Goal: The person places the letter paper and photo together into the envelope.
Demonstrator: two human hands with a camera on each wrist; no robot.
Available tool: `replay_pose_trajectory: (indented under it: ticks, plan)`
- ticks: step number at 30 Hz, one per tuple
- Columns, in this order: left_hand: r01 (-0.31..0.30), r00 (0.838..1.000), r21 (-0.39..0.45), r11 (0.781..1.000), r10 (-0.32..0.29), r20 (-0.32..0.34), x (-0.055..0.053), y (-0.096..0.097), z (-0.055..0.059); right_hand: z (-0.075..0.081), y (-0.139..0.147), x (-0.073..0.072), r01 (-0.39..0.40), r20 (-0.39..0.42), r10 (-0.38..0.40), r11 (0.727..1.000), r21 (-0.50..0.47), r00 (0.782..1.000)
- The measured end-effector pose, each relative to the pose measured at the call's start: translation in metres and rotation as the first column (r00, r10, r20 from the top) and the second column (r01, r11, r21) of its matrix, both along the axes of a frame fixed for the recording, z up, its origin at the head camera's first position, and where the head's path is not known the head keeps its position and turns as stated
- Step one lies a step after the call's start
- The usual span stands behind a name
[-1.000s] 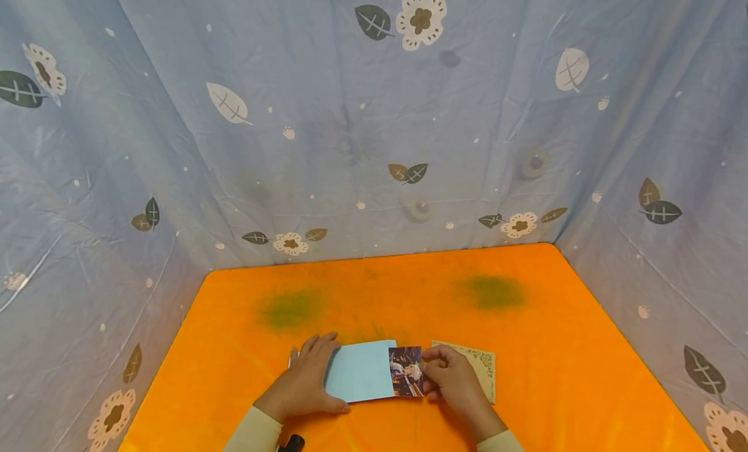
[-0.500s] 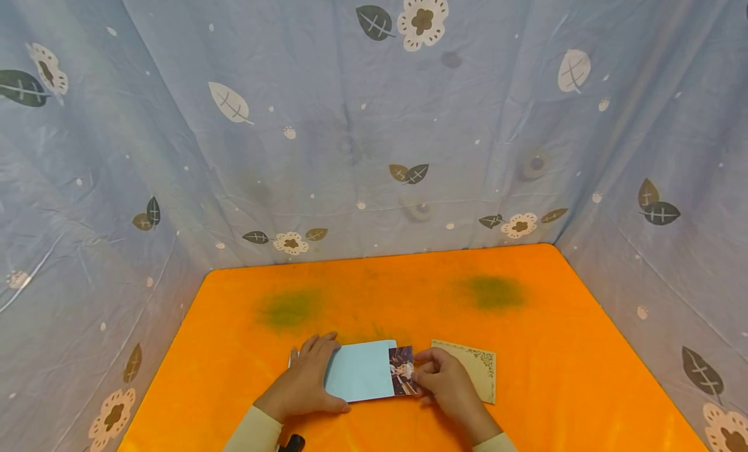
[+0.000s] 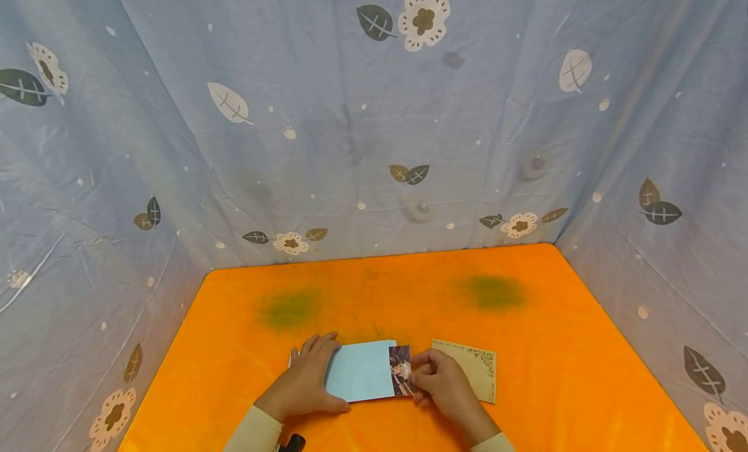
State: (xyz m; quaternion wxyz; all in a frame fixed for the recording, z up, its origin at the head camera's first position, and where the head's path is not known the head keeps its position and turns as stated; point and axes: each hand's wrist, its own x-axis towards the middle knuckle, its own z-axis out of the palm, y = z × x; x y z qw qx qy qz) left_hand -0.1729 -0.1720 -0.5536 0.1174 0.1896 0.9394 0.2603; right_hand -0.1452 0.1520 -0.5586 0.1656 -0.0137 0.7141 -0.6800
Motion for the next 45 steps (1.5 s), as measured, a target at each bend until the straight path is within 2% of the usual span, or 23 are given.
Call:
replay_pose_trajectory:
  ticks: [5, 13, 23, 34, 45]
  plan:
    - [0.001, 1.0, 0.001, 1.0, -0.001, 0.0, -0.001, 0.0, -0.001, 0.0, -0.005, 0.0, -0.008, -0.003, 0.007, 0.999, -0.033, 1.0]
    - [-0.004, 1.0, -0.001, 1.0, 0.004, 0.0, -0.001, 0.001, 0.0, 0.0, -0.009, 0.001, -0.045, -0.013, 0.045, 0.998, -0.031, 0.999]
    - [-0.002, 1.0, 0.005, 1.0, 0.002, 0.003, 0.0, 0.0, 0.0, -0.003, -0.014, 0.001, -0.068, 0.004, 0.069, 0.992, -0.105, 0.998]
    - [-0.005, 1.0, -0.001, 1.0, 0.005, 0.01, -0.001, 0.001, 0.0, 0.002, -0.018, 0.001, -0.063, -0.005, 0.063, 0.998, -0.016, 0.998]
    - [-0.002, 1.0, -0.002, 1.0, 0.002, -0.001, 0.0, 0.001, 0.0, 0.0, -0.02, 0.001, -0.106, 0.004, 0.107, 0.994, -0.024, 0.994]
